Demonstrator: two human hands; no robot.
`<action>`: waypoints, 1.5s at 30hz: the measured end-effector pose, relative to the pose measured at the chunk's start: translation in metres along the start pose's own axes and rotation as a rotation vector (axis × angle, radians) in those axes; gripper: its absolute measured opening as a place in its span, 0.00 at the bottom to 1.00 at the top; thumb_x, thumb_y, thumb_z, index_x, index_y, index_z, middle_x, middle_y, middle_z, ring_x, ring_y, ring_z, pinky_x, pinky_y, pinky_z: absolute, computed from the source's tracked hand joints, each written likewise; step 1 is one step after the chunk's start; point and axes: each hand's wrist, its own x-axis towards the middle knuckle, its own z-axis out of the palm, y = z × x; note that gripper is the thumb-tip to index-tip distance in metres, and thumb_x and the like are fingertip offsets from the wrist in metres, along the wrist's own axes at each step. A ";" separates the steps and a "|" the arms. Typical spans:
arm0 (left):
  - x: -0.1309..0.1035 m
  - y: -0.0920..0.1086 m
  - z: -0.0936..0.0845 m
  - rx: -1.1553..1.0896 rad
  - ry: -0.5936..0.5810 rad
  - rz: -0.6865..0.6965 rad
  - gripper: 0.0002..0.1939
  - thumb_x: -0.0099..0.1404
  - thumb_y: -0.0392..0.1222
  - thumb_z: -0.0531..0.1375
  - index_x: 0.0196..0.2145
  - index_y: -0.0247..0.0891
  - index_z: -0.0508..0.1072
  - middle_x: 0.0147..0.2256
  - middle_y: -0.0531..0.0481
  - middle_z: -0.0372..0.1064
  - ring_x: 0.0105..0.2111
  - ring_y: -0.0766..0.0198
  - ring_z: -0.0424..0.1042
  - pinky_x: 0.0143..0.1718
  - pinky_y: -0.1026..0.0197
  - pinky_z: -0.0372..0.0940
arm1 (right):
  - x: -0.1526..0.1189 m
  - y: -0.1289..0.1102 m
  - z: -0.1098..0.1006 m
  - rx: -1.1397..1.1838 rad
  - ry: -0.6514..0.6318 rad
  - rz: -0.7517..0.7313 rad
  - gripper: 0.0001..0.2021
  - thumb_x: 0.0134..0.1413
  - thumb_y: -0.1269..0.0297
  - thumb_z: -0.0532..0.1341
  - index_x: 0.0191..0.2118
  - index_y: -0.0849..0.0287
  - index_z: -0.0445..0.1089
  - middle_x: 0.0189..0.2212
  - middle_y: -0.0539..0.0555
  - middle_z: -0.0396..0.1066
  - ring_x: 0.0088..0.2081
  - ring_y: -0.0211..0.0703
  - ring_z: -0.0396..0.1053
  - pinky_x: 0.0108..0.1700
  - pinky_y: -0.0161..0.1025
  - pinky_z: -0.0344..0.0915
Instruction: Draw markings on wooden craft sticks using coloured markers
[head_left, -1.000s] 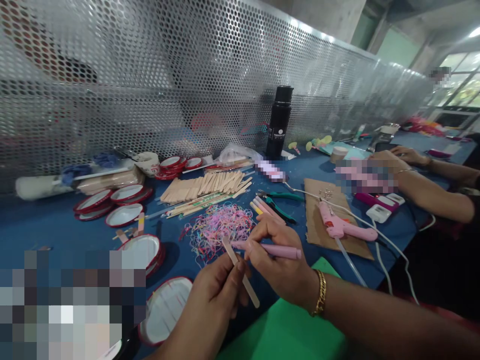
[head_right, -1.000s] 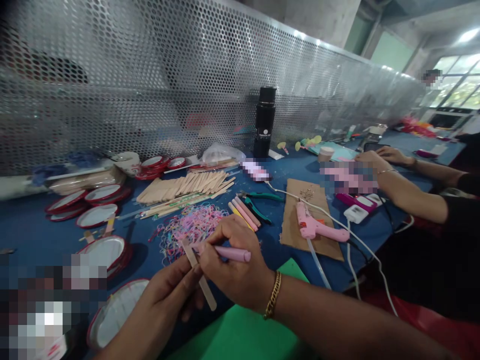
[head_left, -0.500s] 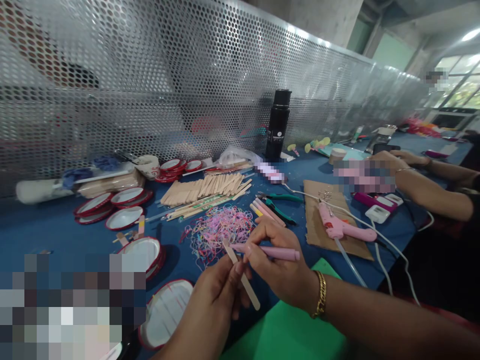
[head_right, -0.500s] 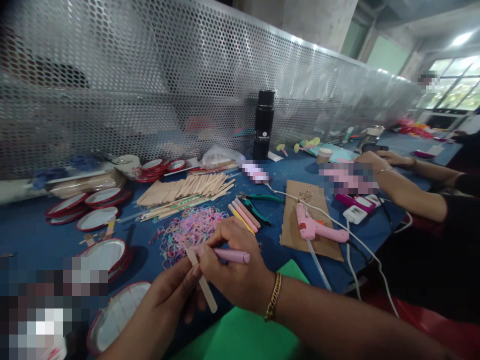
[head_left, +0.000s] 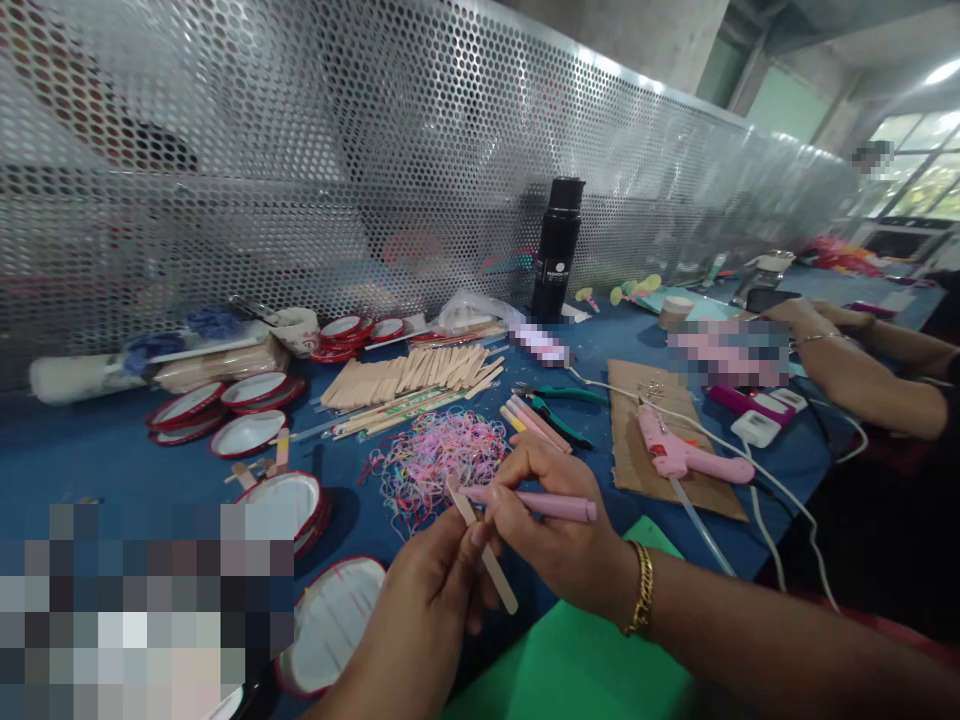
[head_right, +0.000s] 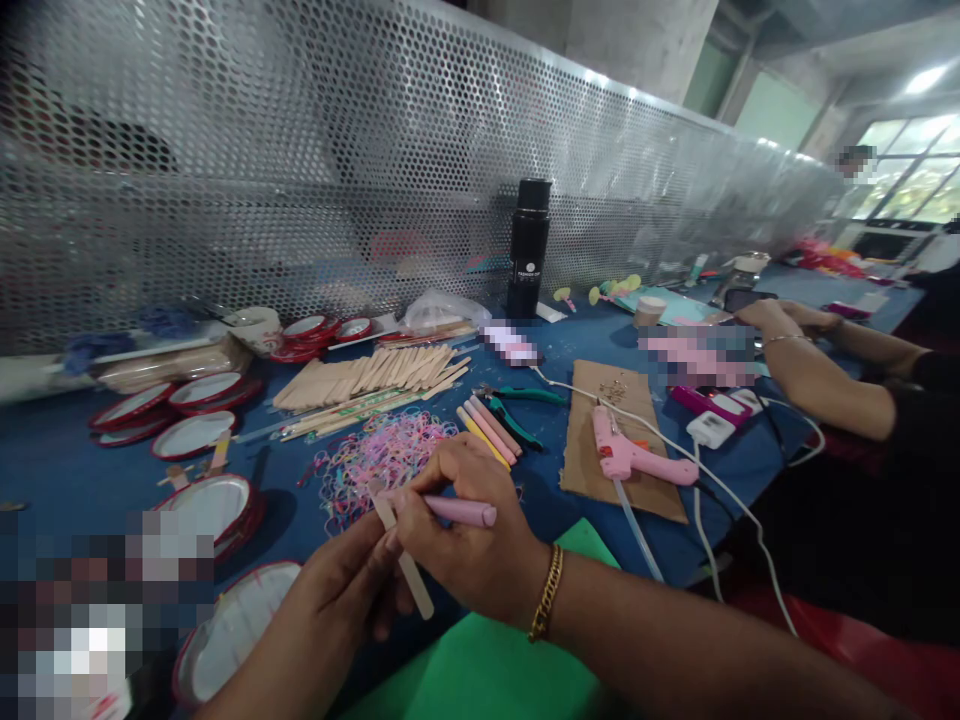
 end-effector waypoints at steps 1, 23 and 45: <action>0.000 0.000 0.000 0.003 0.001 0.002 0.24 0.62 0.63 0.56 0.24 0.38 0.69 0.18 0.54 0.65 0.16 0.69 0.60 0.17 0.68 0.54 | 0.000 0.001 0.000 -0.007 0.013 0.004 0.08 0.54 0.68 0.59 0.25 0.56 0.65 0.23 0.49 0.66 0.29 0.40 0.64 0.38 0.41 0.63; -0.001 0.000 0.000 0.049 -0.024 0.031 0.21 0.67 0.57 0.53 0.26 0.39 0.68 0.19 0.56 0.64 0.17 0.70 0.59 0.18 0.68 0.54 | -0.001 0.004 -0.001 0.032 0.073 0.018 0.07 0.55 0.68 0.59 0.26 0.57 0.66 0.23 0.49 0.66 0.28 0.38 0.64 0.35 0.39 0.62; -0.002 -0.001 -0.002 0.103 -0.030 0.039 0.19 0.69 0.54 0.50 0.28 0.39 0.67 0.21 0.56 0.64 0.19 0.70 0.60 0.20 0.68 0.56 | 0.001 0.004 -0.003 0.017 0.134 0.000 0.03 0.57 0.69 0.60 0.33 0.57 0.70 0.28 0.48 0.70 0.32 0.37 0.68 0.39 0.40 0.64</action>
